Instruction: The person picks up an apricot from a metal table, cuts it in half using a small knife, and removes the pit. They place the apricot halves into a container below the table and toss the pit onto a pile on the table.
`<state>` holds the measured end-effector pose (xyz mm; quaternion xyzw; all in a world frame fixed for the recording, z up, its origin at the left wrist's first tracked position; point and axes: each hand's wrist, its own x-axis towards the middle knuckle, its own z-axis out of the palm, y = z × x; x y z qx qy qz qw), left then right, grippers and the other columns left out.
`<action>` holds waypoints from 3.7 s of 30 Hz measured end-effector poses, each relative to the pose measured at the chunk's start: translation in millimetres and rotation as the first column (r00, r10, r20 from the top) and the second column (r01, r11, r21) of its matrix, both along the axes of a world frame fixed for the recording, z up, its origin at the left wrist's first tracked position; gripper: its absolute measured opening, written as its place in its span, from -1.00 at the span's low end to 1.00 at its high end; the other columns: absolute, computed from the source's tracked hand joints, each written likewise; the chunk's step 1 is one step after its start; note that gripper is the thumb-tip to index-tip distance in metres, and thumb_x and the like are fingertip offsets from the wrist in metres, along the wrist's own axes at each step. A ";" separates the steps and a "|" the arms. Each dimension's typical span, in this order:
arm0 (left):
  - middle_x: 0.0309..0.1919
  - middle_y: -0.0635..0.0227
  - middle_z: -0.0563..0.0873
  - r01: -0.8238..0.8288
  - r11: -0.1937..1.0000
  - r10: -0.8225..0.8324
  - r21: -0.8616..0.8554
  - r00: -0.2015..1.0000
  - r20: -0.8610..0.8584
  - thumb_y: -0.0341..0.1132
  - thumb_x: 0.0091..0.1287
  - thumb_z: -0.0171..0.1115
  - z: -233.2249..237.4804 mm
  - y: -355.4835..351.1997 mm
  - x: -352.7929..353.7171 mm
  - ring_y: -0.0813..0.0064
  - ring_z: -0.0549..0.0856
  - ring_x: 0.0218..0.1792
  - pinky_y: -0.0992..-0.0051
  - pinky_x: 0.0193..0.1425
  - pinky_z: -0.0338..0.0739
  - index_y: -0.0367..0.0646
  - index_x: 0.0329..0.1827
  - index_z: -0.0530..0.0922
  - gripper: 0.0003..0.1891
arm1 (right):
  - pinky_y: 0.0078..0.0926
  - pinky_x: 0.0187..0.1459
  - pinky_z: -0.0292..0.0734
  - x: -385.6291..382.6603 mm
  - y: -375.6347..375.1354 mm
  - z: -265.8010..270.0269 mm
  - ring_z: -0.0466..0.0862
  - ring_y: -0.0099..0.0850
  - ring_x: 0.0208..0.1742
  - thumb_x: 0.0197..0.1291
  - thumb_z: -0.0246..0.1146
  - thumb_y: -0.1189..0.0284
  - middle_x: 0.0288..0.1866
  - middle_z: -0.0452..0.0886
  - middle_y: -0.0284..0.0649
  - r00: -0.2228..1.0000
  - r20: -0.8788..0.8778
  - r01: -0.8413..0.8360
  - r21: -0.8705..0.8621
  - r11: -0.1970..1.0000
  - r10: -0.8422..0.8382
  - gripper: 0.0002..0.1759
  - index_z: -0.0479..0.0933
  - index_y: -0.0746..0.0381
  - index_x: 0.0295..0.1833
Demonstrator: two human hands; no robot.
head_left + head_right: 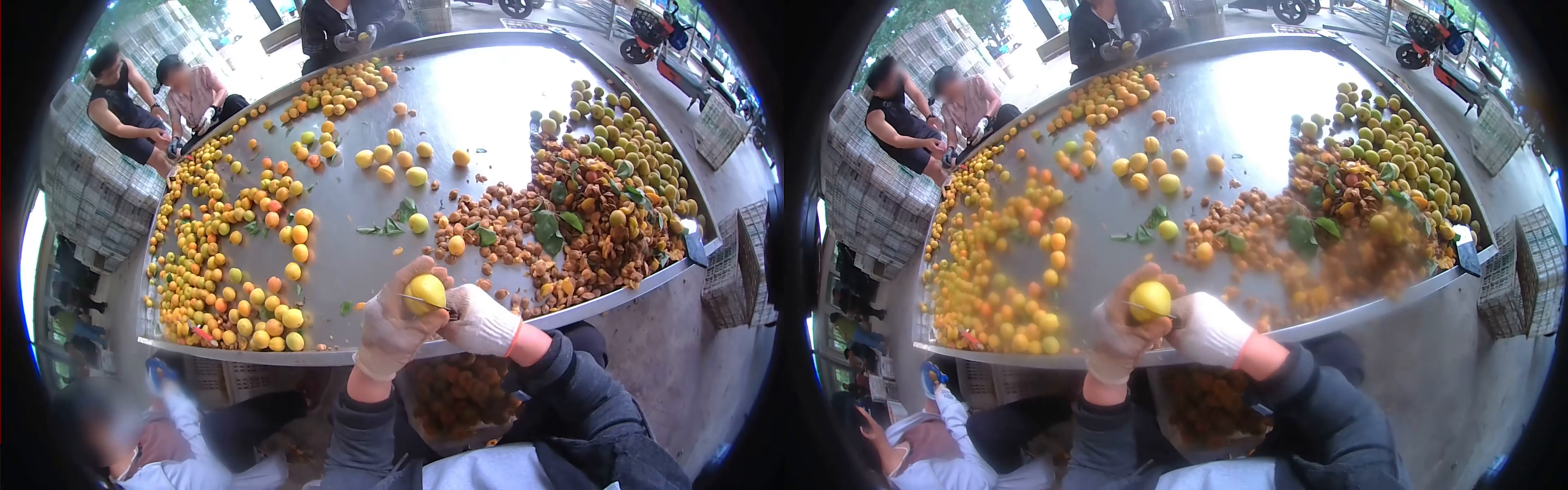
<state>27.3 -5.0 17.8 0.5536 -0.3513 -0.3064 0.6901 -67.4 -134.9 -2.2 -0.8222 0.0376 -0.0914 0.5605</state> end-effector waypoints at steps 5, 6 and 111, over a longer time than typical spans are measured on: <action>0.03 0.24 0.64 -0.249 0.968 0.238 0.031 0.950 0.202 -0.52 0.11 0.49 -7.5 -12.4 -13.1 0.44 0.64 0.04 0.49 0.18 0.55 -0.24 0.31 0.42 -0.34 | -0.21 -0.27 0.55 2.1 7.4 -3.1 0.66 -0.02 -0.27 0.03 0.26 0.47 -0.27 0.68 -0.11 0.944 0.052 0.324 -0.331 0.886 -0.326 -0.84 0.63 0.15 -0.22; 0.03 0.25 0.65 -0.322 0.947 0.288 0.025 0.877 0.385 -0.51 0.10 0.50 -9.0 -14.3 -14.1 0.45 0.64 0.04 0.49 0.18 0.55 -0.25 0.30 0.42 -0.34 | -0.22 -0.23 0.57 2.0 7.2 2.1 0.66 -0.01 -0.24 0.01 0.29 0.48 -0.26 0.68 -0.12 0.932 0.007 0.334 -0.398 0.854 -0.361 -0.79 0.62 0.16 -0.17; -0.41 0.26 0.67 -0.056 0.913 0.267 0.403 0.830 -0.489 0.03 0.48 -0.01 -45.4 -26.4 -13.2 0.57 0.59 -0.61 0.68 -0.68 0.30 -0.11 0.36 0.44 -0.47 | -0.58 -0.68 0.06 12.3 -23.5 20.6 0.17 -0.59 -0.72 0.24 0.06 0.51 -0.59 0.22 -0.44 0.759 -0.110 0.171 0.985 0.034 -0.642 -0.78 0.51 0.10 -0.04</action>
